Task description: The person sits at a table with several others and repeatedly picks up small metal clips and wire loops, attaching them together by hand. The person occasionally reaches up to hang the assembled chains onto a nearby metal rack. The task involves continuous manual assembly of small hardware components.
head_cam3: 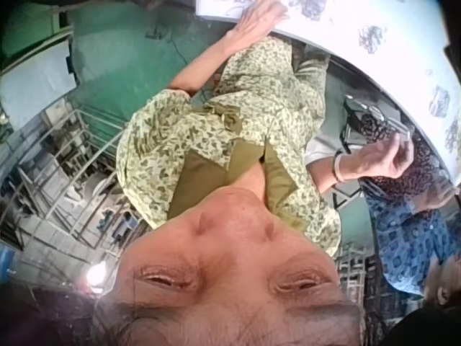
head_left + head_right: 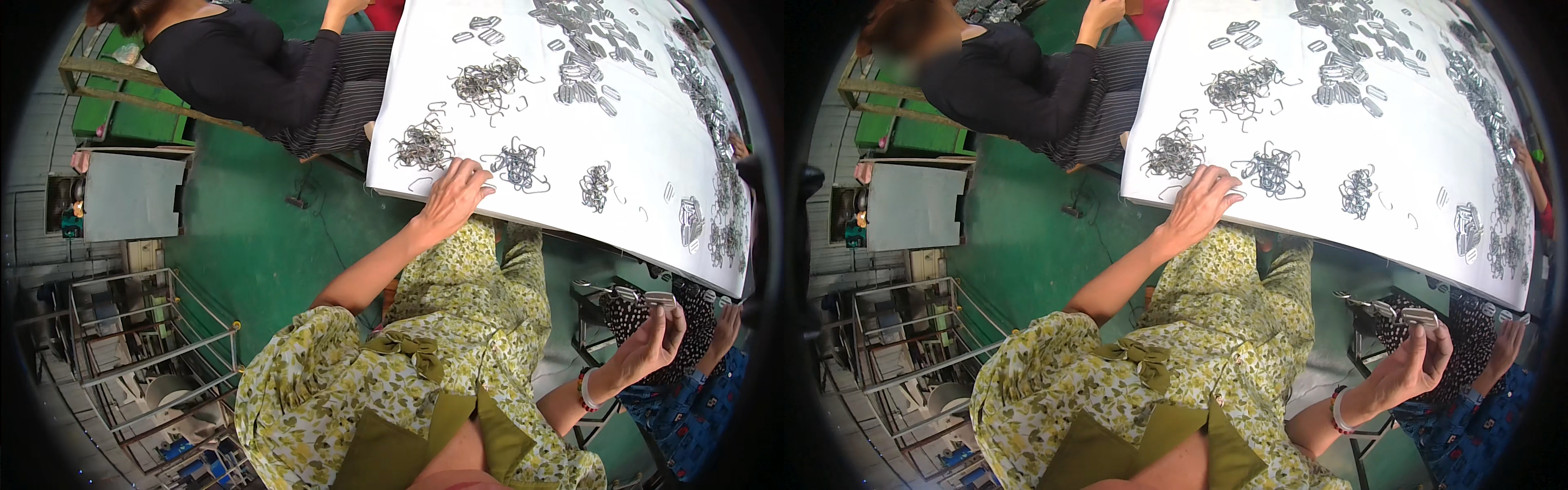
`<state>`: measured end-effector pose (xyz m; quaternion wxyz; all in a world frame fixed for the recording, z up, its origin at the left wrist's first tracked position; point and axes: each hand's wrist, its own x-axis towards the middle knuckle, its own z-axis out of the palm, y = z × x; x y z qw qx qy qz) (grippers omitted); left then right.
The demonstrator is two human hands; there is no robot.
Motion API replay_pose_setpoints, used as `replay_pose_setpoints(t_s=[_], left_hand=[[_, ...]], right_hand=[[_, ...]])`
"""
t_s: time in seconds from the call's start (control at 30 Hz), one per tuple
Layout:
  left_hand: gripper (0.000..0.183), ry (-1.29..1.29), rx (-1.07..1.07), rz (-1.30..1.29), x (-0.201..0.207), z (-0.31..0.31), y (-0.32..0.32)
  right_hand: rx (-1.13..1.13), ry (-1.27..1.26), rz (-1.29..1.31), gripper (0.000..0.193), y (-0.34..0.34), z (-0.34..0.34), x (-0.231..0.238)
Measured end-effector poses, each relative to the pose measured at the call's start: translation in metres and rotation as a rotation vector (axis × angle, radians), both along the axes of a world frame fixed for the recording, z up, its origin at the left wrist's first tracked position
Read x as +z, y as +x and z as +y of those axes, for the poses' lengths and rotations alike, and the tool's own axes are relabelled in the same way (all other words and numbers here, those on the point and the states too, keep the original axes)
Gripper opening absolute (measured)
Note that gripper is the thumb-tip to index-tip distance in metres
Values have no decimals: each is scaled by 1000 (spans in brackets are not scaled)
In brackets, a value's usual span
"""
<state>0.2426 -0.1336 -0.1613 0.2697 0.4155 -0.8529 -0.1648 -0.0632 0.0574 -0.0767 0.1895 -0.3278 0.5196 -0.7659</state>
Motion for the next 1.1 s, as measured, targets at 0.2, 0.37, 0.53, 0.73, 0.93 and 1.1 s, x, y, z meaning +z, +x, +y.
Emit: replay_pose_setpoints(t_s=[0.2,0.37,0.53,0.73,0.93,1.1], left_hand=[[31,-139,-37,-68,-8,-8,27],[24,-228,33,-65,5,-20,50],[12,-74,-83,-22,16,-15,73],[13,-121,-57,20,7,-38,98],[9,-218,37,171,29,-82,41],[16,-86,218,-166,-2,-134,11]], right_hand=[[22,-55,-12,25,6,-12,3],[-11,-47,-35,23,10,-14,6],[-41,-37,-27,24,15,-15,8],[-34,18,-58,25,22,-20,8],[-9,68,-72,25,34,-31,10],[-41,162,-78,21,37,-46,5]])
